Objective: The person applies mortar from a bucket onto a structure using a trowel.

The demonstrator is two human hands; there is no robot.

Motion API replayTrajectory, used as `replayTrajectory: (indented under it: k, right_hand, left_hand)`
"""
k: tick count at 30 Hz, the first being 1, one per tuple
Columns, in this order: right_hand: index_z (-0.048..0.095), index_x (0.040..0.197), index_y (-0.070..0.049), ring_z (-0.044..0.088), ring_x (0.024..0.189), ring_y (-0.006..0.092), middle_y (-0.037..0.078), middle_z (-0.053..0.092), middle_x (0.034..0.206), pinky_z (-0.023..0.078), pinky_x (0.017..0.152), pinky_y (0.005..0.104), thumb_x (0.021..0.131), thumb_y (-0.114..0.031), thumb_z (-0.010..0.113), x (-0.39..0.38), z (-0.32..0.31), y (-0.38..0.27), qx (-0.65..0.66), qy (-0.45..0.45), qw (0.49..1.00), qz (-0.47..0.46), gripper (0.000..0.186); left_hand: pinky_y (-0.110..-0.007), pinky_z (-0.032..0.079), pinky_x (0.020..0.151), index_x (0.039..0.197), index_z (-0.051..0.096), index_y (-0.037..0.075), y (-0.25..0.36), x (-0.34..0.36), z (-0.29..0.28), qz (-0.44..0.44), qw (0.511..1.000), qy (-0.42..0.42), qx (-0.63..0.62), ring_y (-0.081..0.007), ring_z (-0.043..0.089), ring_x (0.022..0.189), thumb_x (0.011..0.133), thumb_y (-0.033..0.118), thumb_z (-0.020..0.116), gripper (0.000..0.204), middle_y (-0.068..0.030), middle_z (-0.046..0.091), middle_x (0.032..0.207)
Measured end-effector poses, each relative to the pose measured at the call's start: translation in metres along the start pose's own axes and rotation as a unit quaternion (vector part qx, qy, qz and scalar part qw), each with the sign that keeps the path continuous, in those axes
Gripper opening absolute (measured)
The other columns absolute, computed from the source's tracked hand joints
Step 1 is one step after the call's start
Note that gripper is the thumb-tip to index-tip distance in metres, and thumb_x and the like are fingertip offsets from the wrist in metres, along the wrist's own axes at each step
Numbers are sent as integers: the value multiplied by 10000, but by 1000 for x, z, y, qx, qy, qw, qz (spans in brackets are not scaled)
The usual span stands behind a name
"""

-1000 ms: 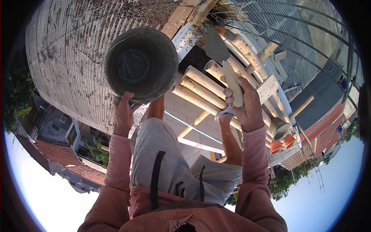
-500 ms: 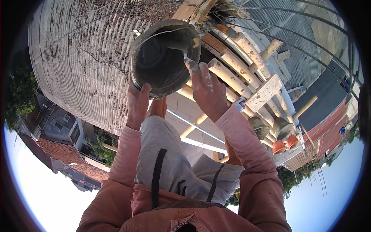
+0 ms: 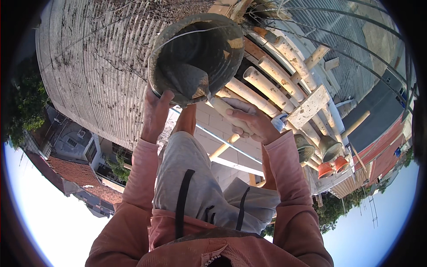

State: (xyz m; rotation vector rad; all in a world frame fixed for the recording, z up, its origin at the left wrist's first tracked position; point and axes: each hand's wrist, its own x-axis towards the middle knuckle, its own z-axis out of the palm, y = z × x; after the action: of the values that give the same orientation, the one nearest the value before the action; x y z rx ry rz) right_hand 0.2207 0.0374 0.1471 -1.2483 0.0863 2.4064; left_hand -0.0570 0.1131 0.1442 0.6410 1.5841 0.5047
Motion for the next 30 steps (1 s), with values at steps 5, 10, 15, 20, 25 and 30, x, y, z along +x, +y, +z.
replayTrajectory:
  k: [5, 10, 15, 20, 25, 30]
  right_hand:
    - [410, 1543, -20, 522, 624, 100, 117, 618, 1121, 427, 502, 239, 1013, -197, 607, -25, -10, 28, 125, -26, 990, -55, 593]
    - [439, 1481, -1, 546, 635, 115, 175, 636, 1203, 431, 482, 229, 1034, -196, 543, -54, -14, 26, 292, -1, 942, -167, 499]
    - [481, 1377, 19, 519, 630, 112, 181, 643, 1175, 436, 480, 218, 1040, -217, 547, -15, -59, -63, 333, 64, 915, -217, 416]
    - [458, 1406, 23, 538, 670, 97, 197, 622, 1189, 456, 493, 194, 1072, -219, 489, 20, -91, -73, 339, 21, 896, -287, 414]
    - [437, 1439, 24, 527, 622, 89, 166, 637, 1192, 441, 435, 185, 1087, -249, 467, -28, -75, -9, 363, 55, 904, -220, 446]
    - [467, 1339, 7, 508, 560, 78, 134, 628, 1143, 428, 407, 197, 1092, -272, 482, -67, -67, 59, 307, 66, 923, -221, 372]
  left_hand:
    - [-476, 648, 842, 1160, 567, 35, -11, 2, -26, -37, 989, 2, -144, -277, 715, 976, 970, 77, 603, 198, -106, 660, 1089]
    - [-448, 662, 797, 1131, 583, 28, -21, -6, -53, -63, 985, 76, -144, -253, 722, 916, 938, 67, 601, 198, -104, 667, 1044]
    - [-422, 646, 799, 1089, 566, 61, -42, -20, -75, -133, 976, 155, -78, -239, 705, 927, 896, 130, 640, 217, -89, 648, 1042]
    - [-437, 640, 833, 1139, 534, 58, -56, -39, -70, -188, 962, 182, -77, -271, 704, 935, 884, 120, 630, 280, -104, 620, 1084]
    - [-410, 646, 820, 1221, 489, 55, -48, -34, -50, -199, 970, 110, -82, -263, 705, 944, 882, 109, 628, 370, -111, 609, 1129]
    - [-396, 640, 811, 1276, 447, 95, -35, -8, -16, -183, 982, 44, -3, -228, 688, 964, 879, 114, 650, 446, -85, 594, 1103]
